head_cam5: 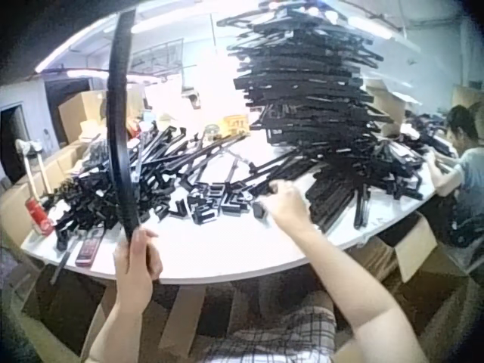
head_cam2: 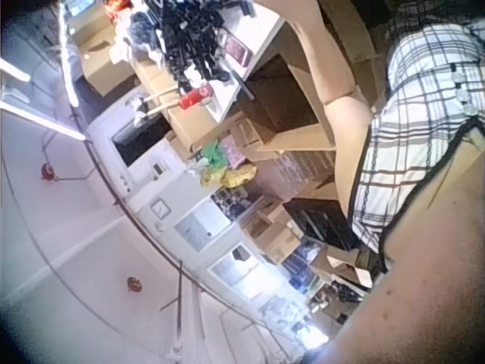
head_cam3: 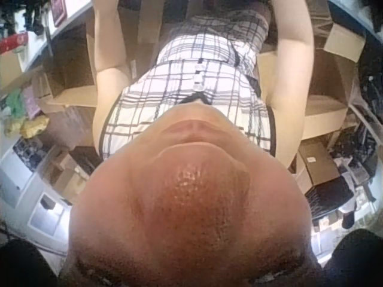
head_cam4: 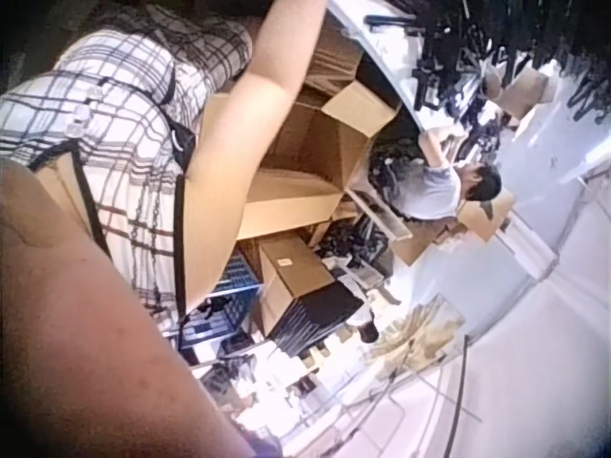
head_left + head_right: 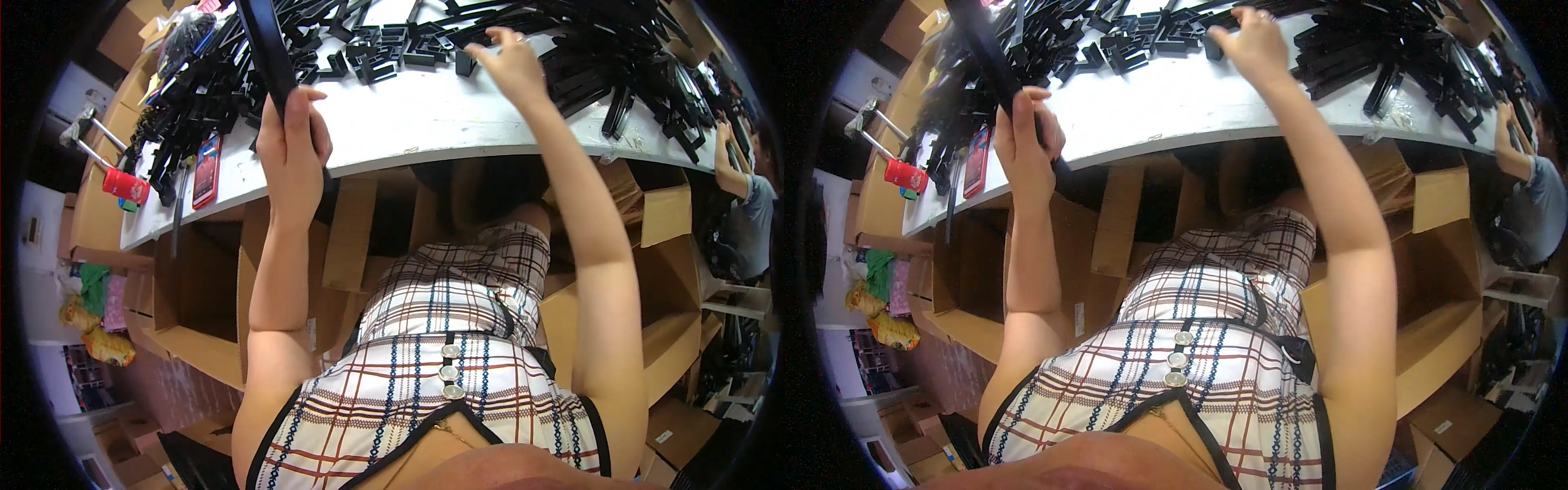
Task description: Assembling wiper blades by manually attaching plastic clips to flexible strips at a workbench.
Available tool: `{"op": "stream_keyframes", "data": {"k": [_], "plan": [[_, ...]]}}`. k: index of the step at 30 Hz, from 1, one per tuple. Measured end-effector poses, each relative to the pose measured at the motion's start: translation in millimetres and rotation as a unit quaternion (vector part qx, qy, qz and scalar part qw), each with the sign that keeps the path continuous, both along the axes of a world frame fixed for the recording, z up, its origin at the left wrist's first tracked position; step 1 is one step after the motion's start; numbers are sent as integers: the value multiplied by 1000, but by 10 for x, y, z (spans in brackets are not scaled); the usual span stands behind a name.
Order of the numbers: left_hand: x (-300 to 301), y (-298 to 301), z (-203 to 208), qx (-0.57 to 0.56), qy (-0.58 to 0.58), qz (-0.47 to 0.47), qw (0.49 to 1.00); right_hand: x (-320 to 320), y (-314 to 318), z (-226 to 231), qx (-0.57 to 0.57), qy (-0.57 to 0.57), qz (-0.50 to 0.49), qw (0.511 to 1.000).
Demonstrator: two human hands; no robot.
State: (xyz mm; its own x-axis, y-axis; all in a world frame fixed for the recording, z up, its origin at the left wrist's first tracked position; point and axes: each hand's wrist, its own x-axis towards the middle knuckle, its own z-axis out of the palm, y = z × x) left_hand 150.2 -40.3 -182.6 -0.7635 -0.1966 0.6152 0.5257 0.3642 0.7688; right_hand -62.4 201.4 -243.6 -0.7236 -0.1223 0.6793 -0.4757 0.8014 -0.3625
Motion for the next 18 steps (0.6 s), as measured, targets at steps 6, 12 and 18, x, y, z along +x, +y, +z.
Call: {"op": "stream_keyframes", "data": {"k": [6, 12, 18], "plan": [[-257, 132, 80, 139, 64, -75, 985, -142, -461, -520, -6, -132, 26, 991], [-407, 31, 64, 197, 75, -152, 966, 754, -407, -210, -85, -278, 301, 908], [-881, 294, 118, 275, 82, -129, 949, 893, -521, -287, -7, -117, 327, 938]]}}
